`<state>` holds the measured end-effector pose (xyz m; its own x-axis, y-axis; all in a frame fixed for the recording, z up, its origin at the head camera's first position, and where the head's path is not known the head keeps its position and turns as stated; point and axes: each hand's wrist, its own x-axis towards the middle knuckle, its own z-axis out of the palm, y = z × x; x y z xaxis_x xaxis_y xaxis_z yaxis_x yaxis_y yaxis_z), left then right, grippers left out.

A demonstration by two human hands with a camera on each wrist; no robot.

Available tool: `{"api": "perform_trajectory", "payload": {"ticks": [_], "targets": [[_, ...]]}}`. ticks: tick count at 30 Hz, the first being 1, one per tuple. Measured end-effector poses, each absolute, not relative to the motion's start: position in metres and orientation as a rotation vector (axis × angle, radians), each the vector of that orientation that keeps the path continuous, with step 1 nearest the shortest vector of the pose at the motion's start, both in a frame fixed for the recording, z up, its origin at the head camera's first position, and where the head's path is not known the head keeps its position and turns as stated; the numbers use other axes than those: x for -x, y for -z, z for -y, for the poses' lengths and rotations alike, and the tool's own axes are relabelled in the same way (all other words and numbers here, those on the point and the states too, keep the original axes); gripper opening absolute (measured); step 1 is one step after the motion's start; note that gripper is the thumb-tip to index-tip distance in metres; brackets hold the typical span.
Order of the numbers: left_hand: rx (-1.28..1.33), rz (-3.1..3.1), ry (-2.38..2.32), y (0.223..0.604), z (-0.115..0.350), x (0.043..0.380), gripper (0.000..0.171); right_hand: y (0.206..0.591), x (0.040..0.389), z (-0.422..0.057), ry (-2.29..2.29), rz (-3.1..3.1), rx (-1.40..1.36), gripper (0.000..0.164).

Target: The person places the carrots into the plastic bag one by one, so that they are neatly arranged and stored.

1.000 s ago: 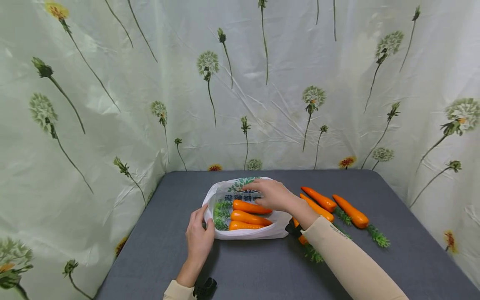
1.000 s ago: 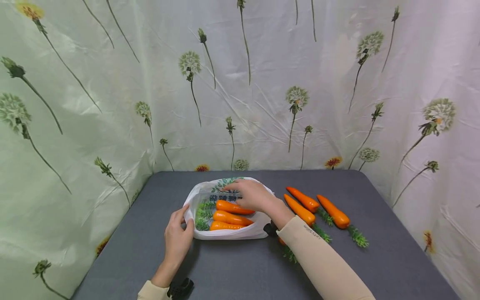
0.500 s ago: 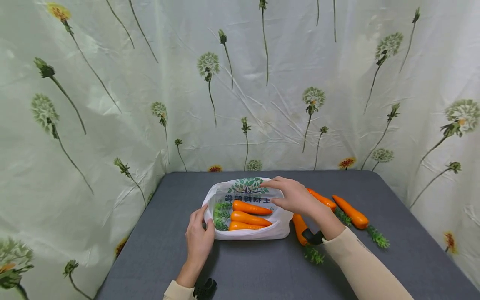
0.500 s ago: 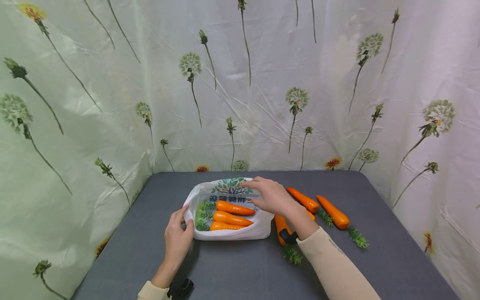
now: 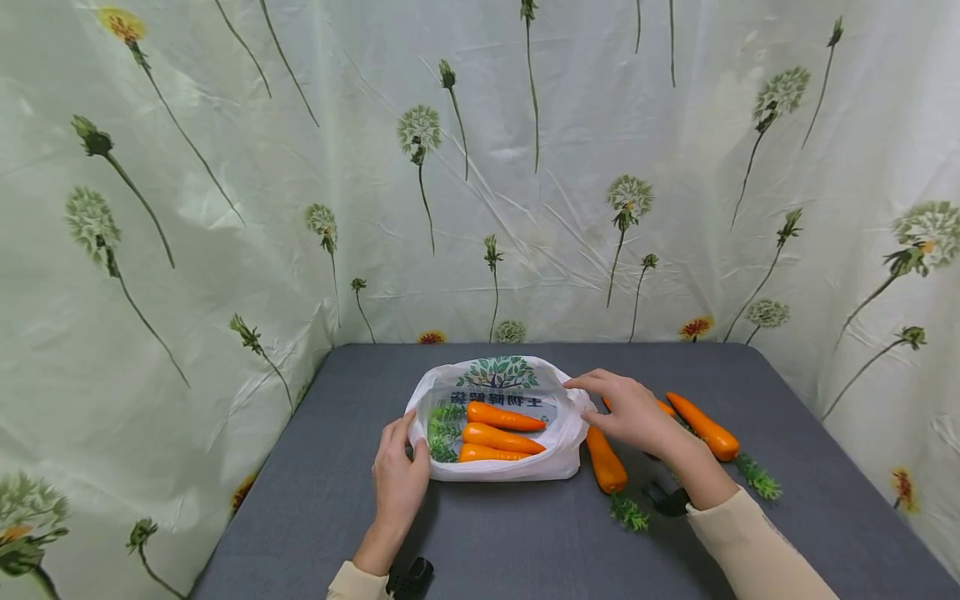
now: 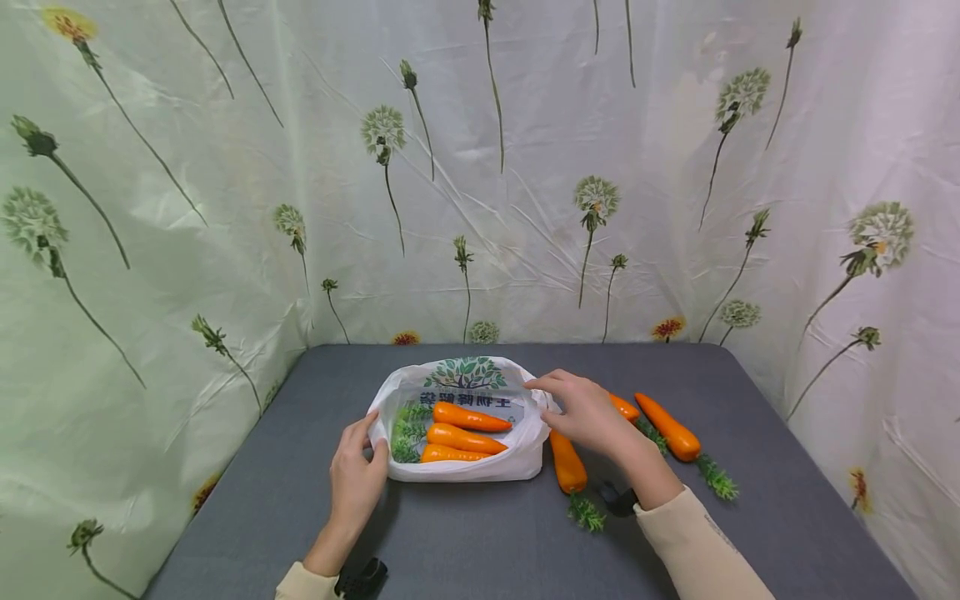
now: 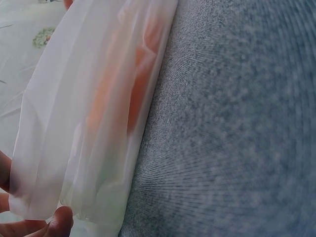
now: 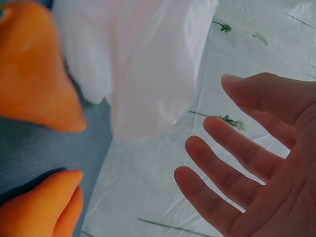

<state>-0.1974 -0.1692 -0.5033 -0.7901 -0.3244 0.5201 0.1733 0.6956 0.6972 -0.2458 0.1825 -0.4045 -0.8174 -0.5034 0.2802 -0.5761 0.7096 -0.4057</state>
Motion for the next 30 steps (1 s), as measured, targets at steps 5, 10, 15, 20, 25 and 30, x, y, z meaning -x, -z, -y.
{"api": "perform_trajectory", "payload": {"ticks": [5, 10, 15, 20, 25, 30], "targets": [[-0.111, 2.269, 1.021, 0.504, 0.169, 0.198, 0.046, 0.414, 0.239, -0.199, -0.743, 2.754, -0.89, 0.047], [-0.127, 2.274, 1.03, 0.505, 0.168, 0.198, 0.046, 0.423, 0.232, -0.212, -0.718, 2.77, -0.924, 0.052], [-0.135, 2.274, 1.021, 0.506, 0.168, 0.198, 0.046, 0.433, 0.228, -0.222, -0.733, 2.756, -1.024, 0.055], [-0.131, 2.269, 1.032, 0.507, 0.168, 0.198, 0.046, 0.444, 0.227, -0.233, -0.791, 2.779, -1.128, 0.055], [-0.137, 2.276, 1.037, 0.506, 0.168, 0.197, 0.046, 0.454, 0.228, -0.239, -0.89, 2.816, -1.191, 0.055], [-0.145, 2.278, 1.034, 0.505, 0.168, 0.198, 0.046, 0.463, 0.231, -0.242, -0.959, 2.822, -1.283, 0.053]]}}
